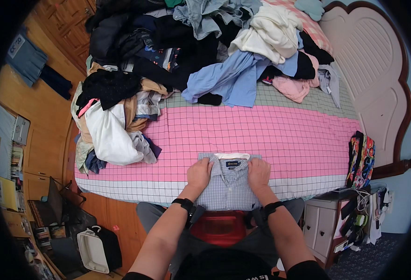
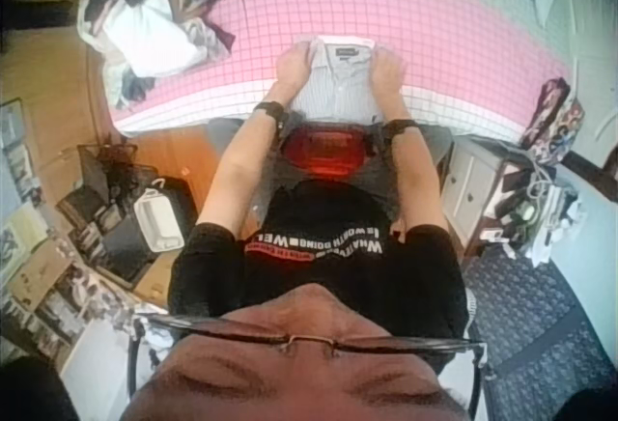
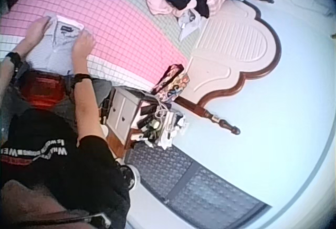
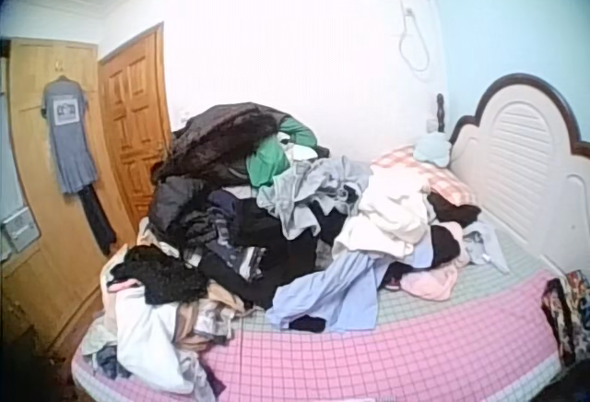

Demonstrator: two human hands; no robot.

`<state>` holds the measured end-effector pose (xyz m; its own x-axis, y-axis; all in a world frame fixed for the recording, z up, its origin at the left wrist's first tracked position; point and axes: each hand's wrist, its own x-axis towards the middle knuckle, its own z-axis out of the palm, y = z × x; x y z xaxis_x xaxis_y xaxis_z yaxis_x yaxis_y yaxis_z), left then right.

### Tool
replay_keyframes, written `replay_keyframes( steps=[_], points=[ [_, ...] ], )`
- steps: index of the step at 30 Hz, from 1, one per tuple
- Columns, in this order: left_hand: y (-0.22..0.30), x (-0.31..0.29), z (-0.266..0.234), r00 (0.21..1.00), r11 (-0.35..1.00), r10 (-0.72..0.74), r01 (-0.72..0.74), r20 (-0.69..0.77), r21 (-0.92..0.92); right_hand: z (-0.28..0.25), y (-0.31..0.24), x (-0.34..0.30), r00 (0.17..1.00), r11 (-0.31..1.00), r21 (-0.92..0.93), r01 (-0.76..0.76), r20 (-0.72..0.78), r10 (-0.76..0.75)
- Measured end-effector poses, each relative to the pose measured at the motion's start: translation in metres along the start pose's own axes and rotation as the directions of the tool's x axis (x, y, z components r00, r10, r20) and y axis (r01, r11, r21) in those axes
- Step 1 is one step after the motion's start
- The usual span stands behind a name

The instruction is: Folding a short-sleeved checkered shirt on a bed.

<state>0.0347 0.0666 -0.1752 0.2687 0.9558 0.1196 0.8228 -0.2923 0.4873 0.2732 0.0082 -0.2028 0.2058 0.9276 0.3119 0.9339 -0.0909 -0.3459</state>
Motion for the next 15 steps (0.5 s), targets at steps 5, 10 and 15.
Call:
replay_keyframes(
  steps=[5, 10, 15],
  points=[
    [0.007, 0.01, -0.008, 0.987, 0.995, 0.1, -0.099, -0.124, 0.013, -0.016, -0.01, 0.004, 0.998, 0.998, -0.061, 0.031, -0.051, -0.034],
    [0.01, -0.003, -0.014, 0.955, 0.961, 0.275, -0.27, -0.112, 0.054, -0.013, -0.009, 0.0, 0.976, 0.967, -0.133, 0.218, 0.052, -0.213],
    [0.026, -0.045, 0.004, 0.965, 0.958, 0.26, -0.262, 0.036, 0.116, -0.016, -0.025, -0.001, 0.98, 0.98, -0.029, 0.198, 0.011, -0.198]
  ],
)
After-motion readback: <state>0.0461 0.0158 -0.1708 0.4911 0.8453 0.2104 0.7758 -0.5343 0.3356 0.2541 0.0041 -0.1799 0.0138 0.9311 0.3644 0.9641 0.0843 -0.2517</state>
